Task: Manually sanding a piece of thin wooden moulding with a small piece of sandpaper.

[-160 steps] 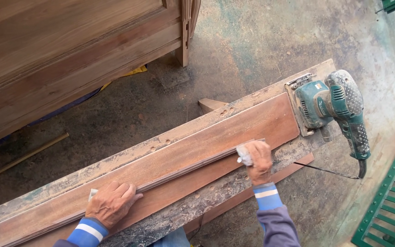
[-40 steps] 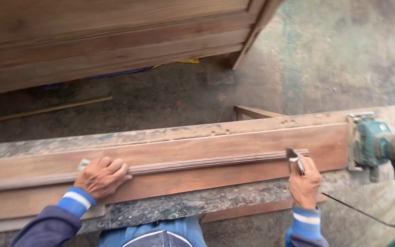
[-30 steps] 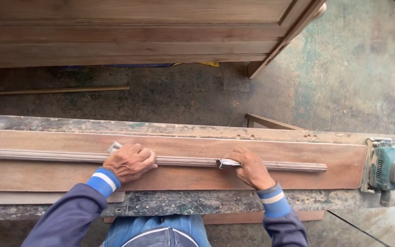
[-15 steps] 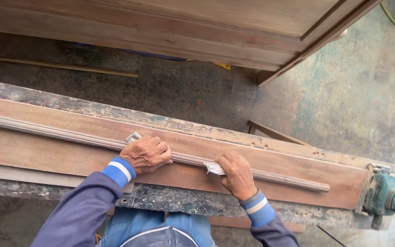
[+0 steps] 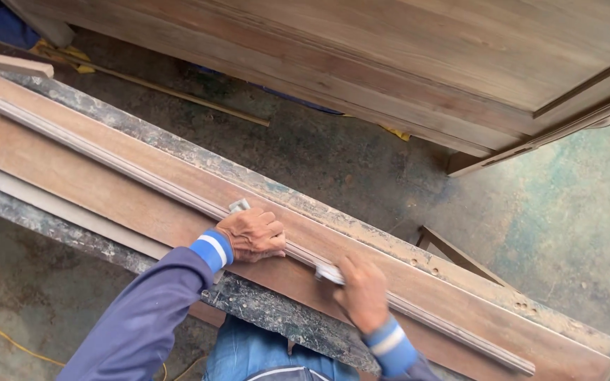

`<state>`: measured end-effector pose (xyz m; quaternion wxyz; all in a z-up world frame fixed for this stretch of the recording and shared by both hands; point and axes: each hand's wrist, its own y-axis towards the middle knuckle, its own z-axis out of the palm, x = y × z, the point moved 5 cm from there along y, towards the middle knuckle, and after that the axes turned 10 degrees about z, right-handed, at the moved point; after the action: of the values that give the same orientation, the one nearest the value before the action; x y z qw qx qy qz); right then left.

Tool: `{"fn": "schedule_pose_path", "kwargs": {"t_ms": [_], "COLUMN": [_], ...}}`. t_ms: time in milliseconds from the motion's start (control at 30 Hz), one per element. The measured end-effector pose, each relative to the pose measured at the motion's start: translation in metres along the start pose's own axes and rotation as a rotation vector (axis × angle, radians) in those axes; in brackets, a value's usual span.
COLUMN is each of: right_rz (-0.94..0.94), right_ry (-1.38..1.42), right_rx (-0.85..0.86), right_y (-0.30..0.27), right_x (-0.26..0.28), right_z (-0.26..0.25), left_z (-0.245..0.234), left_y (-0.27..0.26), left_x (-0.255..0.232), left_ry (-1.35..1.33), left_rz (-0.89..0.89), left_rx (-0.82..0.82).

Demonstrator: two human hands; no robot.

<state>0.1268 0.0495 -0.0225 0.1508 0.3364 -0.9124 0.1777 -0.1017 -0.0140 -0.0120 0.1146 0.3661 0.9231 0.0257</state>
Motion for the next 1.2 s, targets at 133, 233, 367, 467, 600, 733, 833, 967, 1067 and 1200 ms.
{"fn": "schedule_pose_path", "kwargs": {"t_ms": [133,233,367,467,600,733,833,967,1067,1200], "right_rz": [0.045,0.115,0.166,0.160,0.022,0.013,0.126,0.161,0.108,0.051], "right_ry": [-0.032,-0.062,-0.119,-0.130,-0.057,-0.040,-0.117,-0.162,-0.132,-0.042], "right_rx": [0.099,0.132,0.033,0.012,-0.001,-0.006,0.053,0.026,0.023,0.023], "right_y": [-0.002,-0.036,-0.071,-0.063,-0.020,-0.042,-0.078,-0.083,-0.055,-0.002], "right_x": [-0.008,-0.064,-0.113,-0.107,-0.040,-0.068,-0.130,-0.137,-0.099,-0.011], "right_z": [-0.004,-0.014,-0.038,-0.020,0.002,-0.022,-0.027,-0.027,-0.008,0.000], "left_z": [-0.002,0.000,-0.002,-0.003,-0.003,-0.005,-0.003,-0.005,-0.005,-0.003], "left_y": [0.000,-0.001,-0.001,0.000,0.000,0.003,0.001,0.001,0.002,-0.001], "left_x": [0.001,0.002,0.001,0.002,0.001,0.001,0.002,0.000,0.002,0.000], "left_ry": [-0.014,-0.014,-0.018,-0.016,-0.011,0.005,-0.018,-0.013,-0.007,-0.005], "left_rz": [0.003,-0.014,-0.001,0.002,-0.004,0.009,-0.015,-0.010,-0.012,-0.012], "left_rx": [-0.020,-0.005,-0.053,-0.036,-0.025,-0.045,-0.017,-0.040,-0.033,-0.040]}}
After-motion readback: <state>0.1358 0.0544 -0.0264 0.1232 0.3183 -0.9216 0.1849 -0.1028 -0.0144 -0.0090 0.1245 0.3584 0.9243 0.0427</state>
